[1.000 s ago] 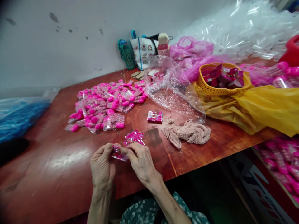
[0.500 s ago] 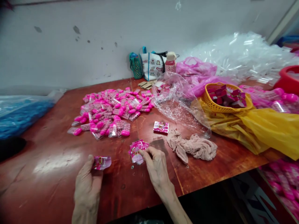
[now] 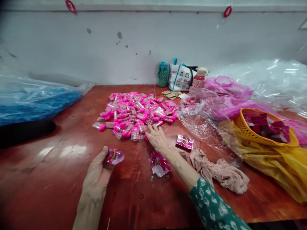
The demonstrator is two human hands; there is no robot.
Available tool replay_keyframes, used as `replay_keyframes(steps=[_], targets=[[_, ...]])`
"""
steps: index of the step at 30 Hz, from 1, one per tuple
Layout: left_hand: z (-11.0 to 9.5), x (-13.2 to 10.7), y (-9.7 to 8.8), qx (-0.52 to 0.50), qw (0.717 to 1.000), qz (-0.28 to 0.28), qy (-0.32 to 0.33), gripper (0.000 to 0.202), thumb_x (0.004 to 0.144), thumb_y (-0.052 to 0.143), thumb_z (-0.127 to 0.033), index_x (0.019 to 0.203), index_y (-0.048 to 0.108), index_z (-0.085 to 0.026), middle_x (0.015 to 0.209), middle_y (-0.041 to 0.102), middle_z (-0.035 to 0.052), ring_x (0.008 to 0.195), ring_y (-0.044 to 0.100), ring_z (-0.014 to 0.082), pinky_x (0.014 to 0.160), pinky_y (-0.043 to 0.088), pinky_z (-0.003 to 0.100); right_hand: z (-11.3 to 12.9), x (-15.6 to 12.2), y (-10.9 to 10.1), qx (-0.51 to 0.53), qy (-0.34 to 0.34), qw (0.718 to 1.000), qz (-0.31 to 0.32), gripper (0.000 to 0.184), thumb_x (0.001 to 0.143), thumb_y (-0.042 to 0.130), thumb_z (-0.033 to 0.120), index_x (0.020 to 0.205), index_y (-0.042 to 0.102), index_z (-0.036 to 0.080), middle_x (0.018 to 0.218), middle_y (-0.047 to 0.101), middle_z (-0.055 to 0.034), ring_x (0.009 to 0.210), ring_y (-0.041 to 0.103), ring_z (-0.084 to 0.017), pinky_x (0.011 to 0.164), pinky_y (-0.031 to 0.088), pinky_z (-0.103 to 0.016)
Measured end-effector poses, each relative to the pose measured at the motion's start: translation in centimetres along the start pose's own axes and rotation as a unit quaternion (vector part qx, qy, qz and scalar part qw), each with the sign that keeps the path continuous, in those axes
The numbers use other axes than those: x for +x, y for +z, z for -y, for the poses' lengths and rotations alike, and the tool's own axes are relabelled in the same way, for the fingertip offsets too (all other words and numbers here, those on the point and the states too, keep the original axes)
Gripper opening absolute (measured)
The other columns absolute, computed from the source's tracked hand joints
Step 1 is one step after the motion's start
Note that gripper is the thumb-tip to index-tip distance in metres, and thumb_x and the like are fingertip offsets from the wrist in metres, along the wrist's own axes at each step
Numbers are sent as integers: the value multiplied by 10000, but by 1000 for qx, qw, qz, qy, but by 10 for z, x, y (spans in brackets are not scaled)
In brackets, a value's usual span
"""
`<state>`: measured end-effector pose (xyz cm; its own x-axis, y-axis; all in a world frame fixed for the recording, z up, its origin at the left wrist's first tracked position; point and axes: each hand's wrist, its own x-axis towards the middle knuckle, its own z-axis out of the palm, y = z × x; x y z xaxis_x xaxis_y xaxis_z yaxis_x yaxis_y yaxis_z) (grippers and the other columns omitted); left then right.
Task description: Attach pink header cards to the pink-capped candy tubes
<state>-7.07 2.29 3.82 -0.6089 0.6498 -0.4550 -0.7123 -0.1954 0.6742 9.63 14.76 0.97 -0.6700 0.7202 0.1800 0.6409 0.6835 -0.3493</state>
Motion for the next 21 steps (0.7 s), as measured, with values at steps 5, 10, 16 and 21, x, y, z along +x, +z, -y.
replay_keyframes(steps=[5,10,16,21], targets=[[0,-1,3,-18,1000,7,5,171,763,563,-48,625,615,-136,548,648,-23,470,584,76,491,498,191,-3,-18,0,100,55,993,-42,259,819,428,99,1061,517,118,1209,496,-195,1141,403,-297,922,316,-483],[6,-4,4,-22,999,19,44,88,702,644,-100,627,629,-144,576,656,-39,511,589,72,528,483,184,30,-49,-6,301,134,941,-78,211,903,356,335,960,466,164,751,608,-55,632,580,-179,557,483,-317],[17,-16,9,13,995,20,95,114,619,732,-215,619,638,-151,558,649,-53,506,571,77,541,454,197,88,-76,-18,504,186,838,-95,254,903,373,430,905,431,183,689,563,7,503,541,-88,445,452,-196],[29,-36,16,38,991,54,113,118,610,735,-225,611,643,-151,584,646,-41,542,571,89,564,444,206,109,-78,-16,644,245,708,-158,242,801,577,410,839,490,188,614,537,39,449,481,-70,386,378,-164]])
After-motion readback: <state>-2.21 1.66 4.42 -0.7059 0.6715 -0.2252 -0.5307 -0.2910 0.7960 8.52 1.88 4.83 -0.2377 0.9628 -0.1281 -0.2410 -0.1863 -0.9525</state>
